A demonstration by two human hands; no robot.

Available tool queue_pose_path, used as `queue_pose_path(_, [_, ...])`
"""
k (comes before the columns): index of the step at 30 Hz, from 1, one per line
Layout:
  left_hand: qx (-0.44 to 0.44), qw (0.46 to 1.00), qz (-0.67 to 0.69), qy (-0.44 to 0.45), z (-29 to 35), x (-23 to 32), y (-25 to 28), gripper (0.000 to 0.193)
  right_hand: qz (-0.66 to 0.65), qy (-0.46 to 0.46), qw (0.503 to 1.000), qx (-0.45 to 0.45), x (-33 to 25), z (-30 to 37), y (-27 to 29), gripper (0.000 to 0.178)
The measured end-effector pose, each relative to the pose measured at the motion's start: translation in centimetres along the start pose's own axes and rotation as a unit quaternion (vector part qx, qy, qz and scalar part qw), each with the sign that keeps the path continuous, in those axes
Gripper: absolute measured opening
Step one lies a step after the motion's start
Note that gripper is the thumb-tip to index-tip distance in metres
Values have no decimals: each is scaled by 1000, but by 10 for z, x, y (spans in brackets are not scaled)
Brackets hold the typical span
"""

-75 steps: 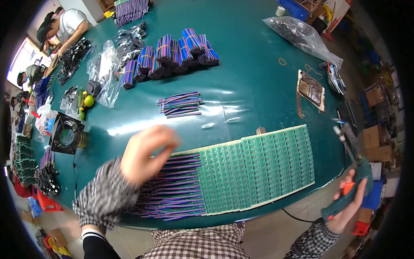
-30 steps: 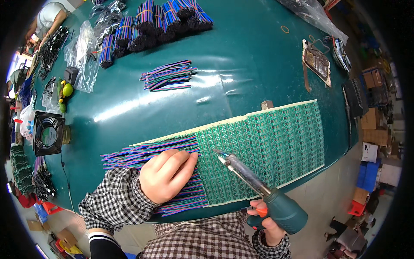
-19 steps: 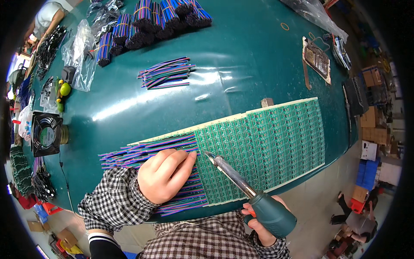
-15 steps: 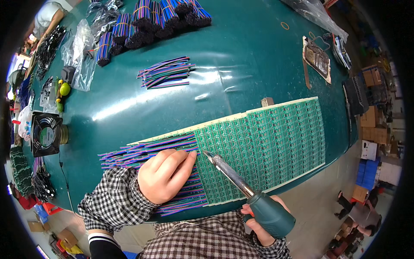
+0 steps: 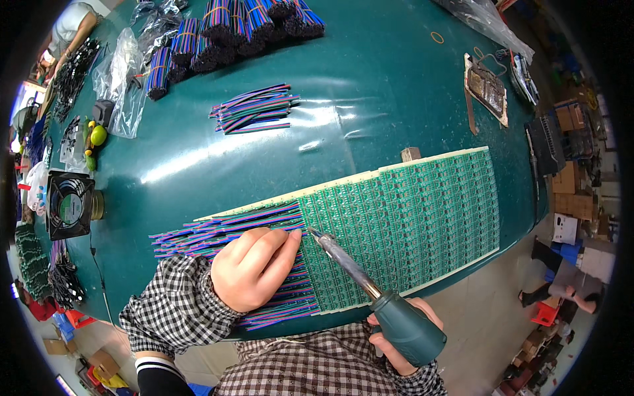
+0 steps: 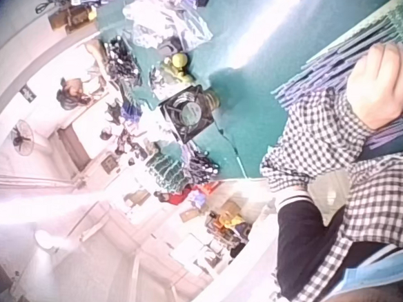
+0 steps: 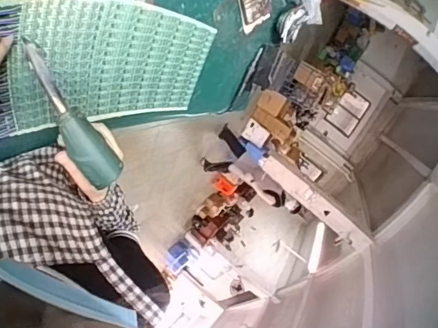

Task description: The person solders wires onto a circuit board panel using a soldering tool, aligns additional wires onto the board by hand, and solders them to the connection points.

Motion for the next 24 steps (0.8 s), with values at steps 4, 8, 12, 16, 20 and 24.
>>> queue_pose_path(4, [3, 1000, -1, 0, -1, 0, -1, 38, -6, -5, 1000, -4, 2, -1, 0, 60])
queue_pose_path(8, [9, 1000, -5, 1, 0, 1, -2, 38, -6, -10, 1000, -2, 2, -1, -1, 60])
queue_pose_path(12, [6, 1000, -2, 2, 0, 0, -1, 37, -9, -12, 1000, -5, 2, -1, -1, 61])
queue_pose_path(16, [10, 1000, -2, 0, 0, 0, -1, 37, 14, -17, 1000, -20, 14, 5, 11, 61])
queue_pose_path(20, [6, 1000, -3, 2, -1, 1, -1, 38, 2, -36, 999, 9, -2, 0, -2, 59])
queue_pose_path(24, [8, 1000, 1, 1, 0, 0, -1, 38, -18, -41, 999, 8, 4, 1, 0, 59])
Point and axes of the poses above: each hand's wrist, its own z-axis away from the middle knuckle, its own y-axis out of the back of the hand, x = y × z, the point moved 4 cm from there along -z, towards the middle knuckle, and after that the axes turned 6 degrees about -y, right-handed, at the moved point
